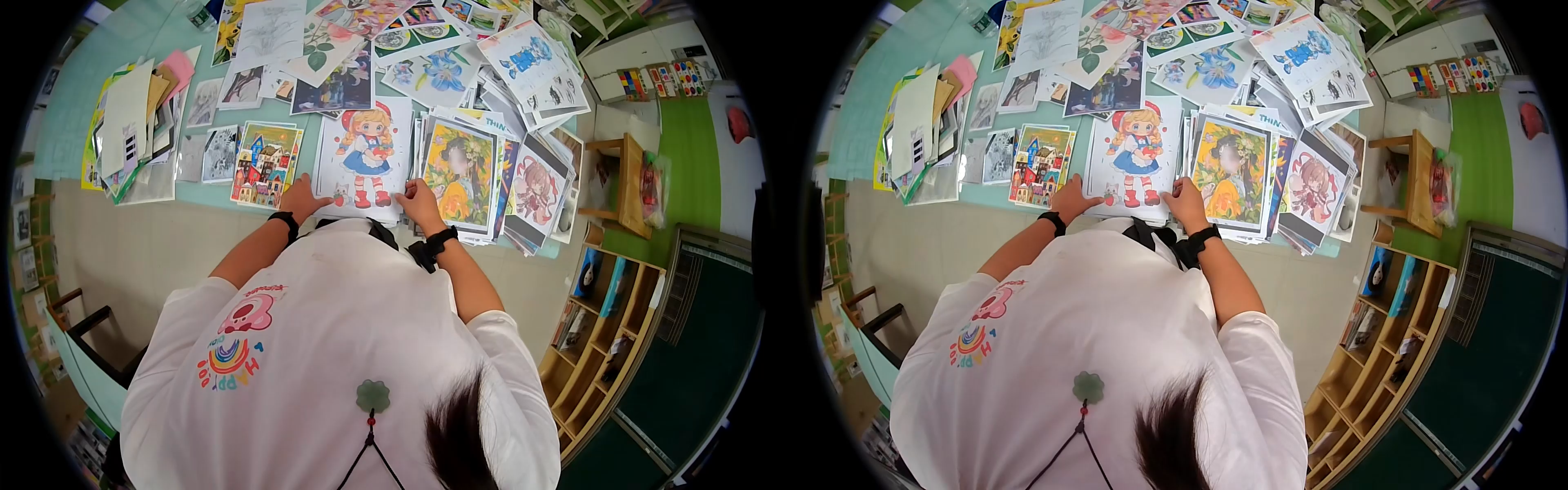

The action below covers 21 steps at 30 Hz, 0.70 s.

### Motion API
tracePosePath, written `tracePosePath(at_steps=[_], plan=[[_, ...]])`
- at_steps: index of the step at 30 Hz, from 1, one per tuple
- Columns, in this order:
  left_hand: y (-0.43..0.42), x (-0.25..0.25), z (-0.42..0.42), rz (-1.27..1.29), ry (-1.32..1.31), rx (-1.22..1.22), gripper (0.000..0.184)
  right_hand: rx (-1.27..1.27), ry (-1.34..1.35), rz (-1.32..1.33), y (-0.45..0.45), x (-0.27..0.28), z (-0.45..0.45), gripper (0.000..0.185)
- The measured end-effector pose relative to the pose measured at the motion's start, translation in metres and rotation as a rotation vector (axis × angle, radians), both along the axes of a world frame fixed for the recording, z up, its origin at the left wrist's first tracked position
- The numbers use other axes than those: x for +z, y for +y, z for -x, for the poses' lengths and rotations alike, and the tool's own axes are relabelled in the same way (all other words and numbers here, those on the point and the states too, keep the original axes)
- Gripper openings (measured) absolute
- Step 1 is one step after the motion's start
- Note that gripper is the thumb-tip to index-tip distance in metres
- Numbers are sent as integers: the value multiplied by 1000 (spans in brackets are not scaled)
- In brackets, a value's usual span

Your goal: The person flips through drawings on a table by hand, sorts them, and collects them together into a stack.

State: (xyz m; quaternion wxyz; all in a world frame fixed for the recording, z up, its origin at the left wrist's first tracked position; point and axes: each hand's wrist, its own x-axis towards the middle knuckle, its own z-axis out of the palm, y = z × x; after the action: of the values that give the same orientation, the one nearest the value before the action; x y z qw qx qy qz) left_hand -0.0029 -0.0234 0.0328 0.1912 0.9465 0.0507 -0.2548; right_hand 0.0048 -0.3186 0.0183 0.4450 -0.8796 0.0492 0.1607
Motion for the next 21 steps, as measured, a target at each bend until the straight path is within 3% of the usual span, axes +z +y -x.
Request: tracePosePath(at_steps=[7, 10, 12, 14, 16, 17, 21], plan=[[6, -4, -3, 66, 41, 27, 71, -24, 56, -196, -24, -50, 0, 25], [14, -10, -2, 115, 26, 53, 67, -140, 26, -10, -57, -38, -1, 17], [16, -13, -2, 115, 19, 62, 63, -280, 13, -115, -88, -32, 3, 16], [13, -8, -3, 114, 27, 76, 61, -339, -72, -56, -134, -53, 16, 15], [12, -8, -2, 124, 24, 81, 59, -454, 2, -34, -155, -21, 33, 15], [12, -9, -2, 136, 16, 78, 59, -519, -42, -86, -170, -32, 42, 14], [15, -17, -3, 131, -1, 79, 57, -508, -3, 26, -206, -42, 61, 12]])
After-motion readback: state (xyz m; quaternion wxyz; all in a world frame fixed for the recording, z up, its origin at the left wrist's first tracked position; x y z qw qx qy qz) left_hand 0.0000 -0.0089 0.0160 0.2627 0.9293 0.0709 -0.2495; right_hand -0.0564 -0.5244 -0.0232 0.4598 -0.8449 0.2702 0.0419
